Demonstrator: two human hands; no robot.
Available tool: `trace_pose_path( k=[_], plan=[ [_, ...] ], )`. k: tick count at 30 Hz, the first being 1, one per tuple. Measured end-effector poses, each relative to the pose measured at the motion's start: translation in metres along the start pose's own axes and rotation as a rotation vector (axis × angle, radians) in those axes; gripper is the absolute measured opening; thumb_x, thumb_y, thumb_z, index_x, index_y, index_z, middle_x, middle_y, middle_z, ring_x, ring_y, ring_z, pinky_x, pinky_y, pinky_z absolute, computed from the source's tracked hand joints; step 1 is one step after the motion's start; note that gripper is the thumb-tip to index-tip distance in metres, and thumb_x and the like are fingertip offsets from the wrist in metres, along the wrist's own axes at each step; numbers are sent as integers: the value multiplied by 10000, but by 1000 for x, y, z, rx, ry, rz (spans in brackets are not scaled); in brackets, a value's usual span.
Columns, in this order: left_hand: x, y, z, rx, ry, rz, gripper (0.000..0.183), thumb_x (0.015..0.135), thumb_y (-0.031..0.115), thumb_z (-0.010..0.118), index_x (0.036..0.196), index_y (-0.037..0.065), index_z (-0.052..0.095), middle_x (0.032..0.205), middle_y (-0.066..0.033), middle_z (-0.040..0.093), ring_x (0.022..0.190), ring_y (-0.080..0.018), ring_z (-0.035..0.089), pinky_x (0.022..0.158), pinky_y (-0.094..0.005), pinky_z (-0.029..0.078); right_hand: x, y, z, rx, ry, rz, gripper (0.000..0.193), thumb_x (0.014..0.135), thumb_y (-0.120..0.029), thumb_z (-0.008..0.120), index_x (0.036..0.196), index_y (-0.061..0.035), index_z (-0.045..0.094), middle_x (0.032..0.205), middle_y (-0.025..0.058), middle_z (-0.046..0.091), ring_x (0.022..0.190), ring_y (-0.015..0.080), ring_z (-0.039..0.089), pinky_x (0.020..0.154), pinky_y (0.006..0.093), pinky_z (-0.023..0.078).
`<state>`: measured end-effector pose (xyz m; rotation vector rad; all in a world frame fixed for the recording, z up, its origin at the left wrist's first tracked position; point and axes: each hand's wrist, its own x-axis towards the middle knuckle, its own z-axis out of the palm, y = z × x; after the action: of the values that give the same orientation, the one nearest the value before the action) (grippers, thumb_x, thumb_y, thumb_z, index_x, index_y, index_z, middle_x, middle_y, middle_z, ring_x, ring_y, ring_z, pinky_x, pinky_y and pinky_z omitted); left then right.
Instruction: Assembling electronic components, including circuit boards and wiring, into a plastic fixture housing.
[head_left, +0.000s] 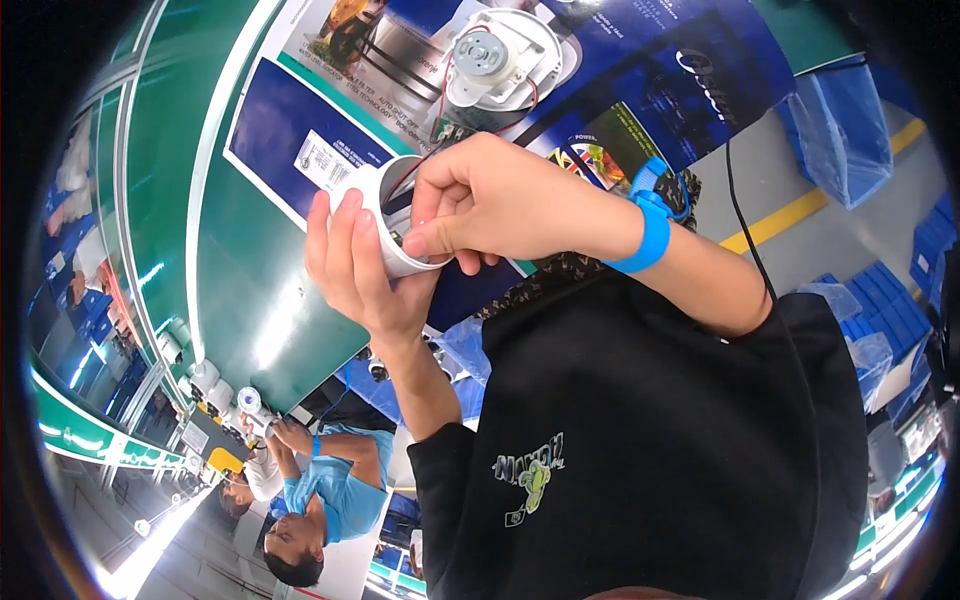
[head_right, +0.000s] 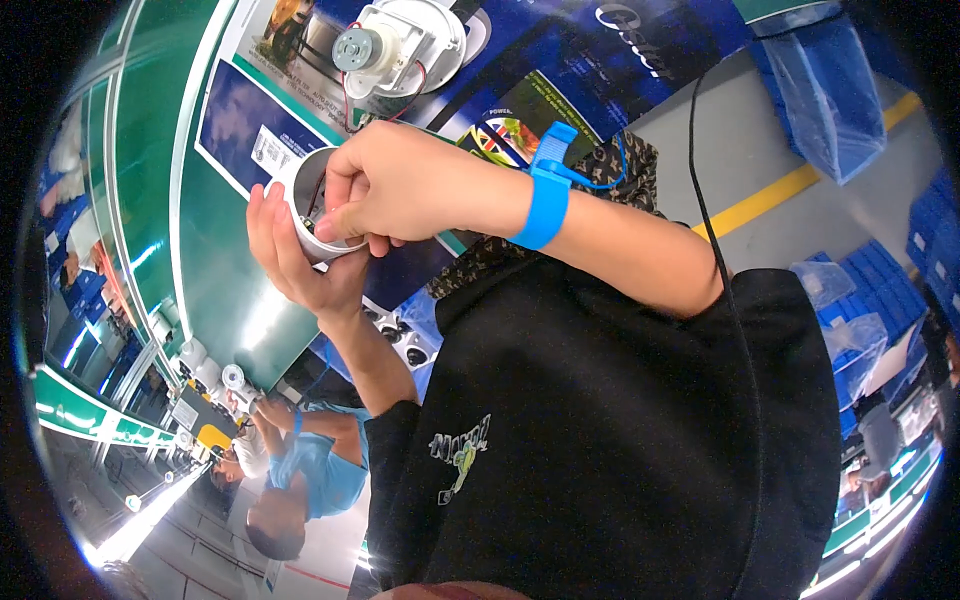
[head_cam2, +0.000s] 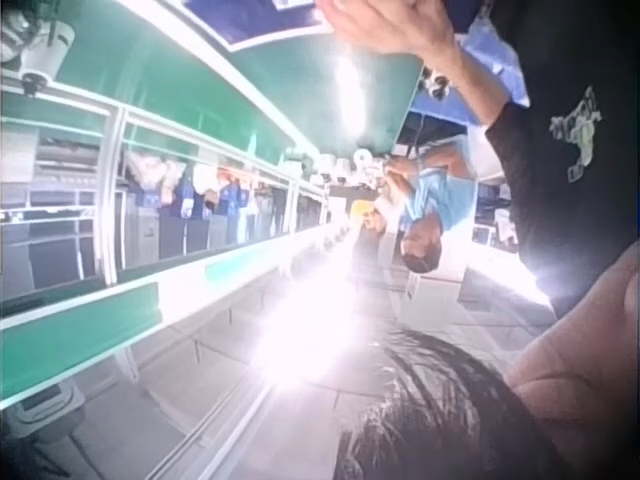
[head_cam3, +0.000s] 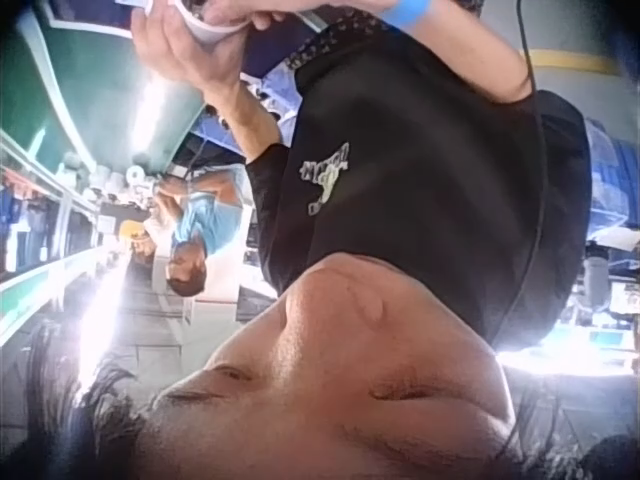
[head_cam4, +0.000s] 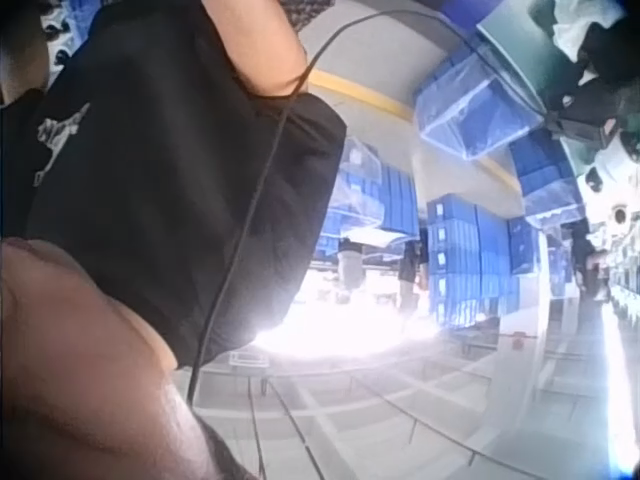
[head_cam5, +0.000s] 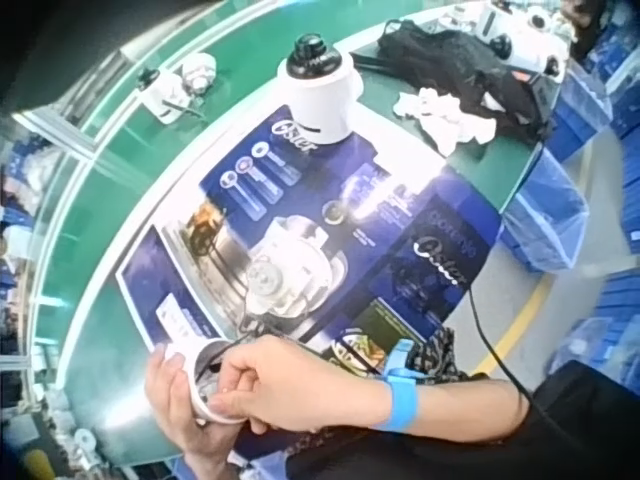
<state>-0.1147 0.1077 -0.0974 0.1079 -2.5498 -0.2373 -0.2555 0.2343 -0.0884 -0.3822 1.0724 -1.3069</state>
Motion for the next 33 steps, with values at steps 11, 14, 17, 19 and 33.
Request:
trace_pose_path(
  k=[11, 14, 17, 19, 33],
  plan=[
    [20, -4, 7, -52, -77, 28, 715, 609, 361, 838, 1197, 83, 538, 1134, -116, 624, 1075, -379, 579, 829, -444, 463, -10, 25, 5, -144, 362, -331, 362, 792, -63, 717, 1094, -9, 524, 671, 21, 572, 525, 65, 518, 449, 212, 386],
    [22, -7, 8, -93, -73, -23, 760, 570, 337, 863, 1204, 75, 537, 1142, -123, 619, 1080, -384, 576, 838, -450, 464, -39, 42, -7, -652, 685, -556, 421, 719, -65, 764, 1091, -51, 566, 719, 41, 555, 552, 99, 525, 463, 234, 406],
    [31, -10, 8, -174, -27, -76, 845, 509, 268, 893, 1234, 45, 519, 1148, -147, 608, 1084, -392, 571, 915, -470, 450, -41, 32, -17, -975, 884, -582, 567, 642, -93, 802, 1146, -72, 542, 840, 72, 594, 686, 211, 594, 539, 290, 470],
    [35, -9, 7, -172, -29, -90, 864, 496, 257, 898, 1237, 35, 514, 1151, -154, 606, 1093, -395, 565, 941, -475, 441, -32, 23, -14, -1019, 930, -605, 639, 645, -109, 800, 1202, -79, 489, 875, 63, 623, 767, 229, 625, 591, 314, 497],
    [47, -18, 14, -35, -32, 2, 735, 573, 310, 860, 1198, 75, 553, 1146, -102, 621, 1094, -360, 576, 854, -440, 449, -37, 6, -33, -53, 555, -328, 523, 841, 41, 608, 1288, -10, 342, 845, 82, 588, 581, 89, 575, 425, 192, 425]
  ],
)
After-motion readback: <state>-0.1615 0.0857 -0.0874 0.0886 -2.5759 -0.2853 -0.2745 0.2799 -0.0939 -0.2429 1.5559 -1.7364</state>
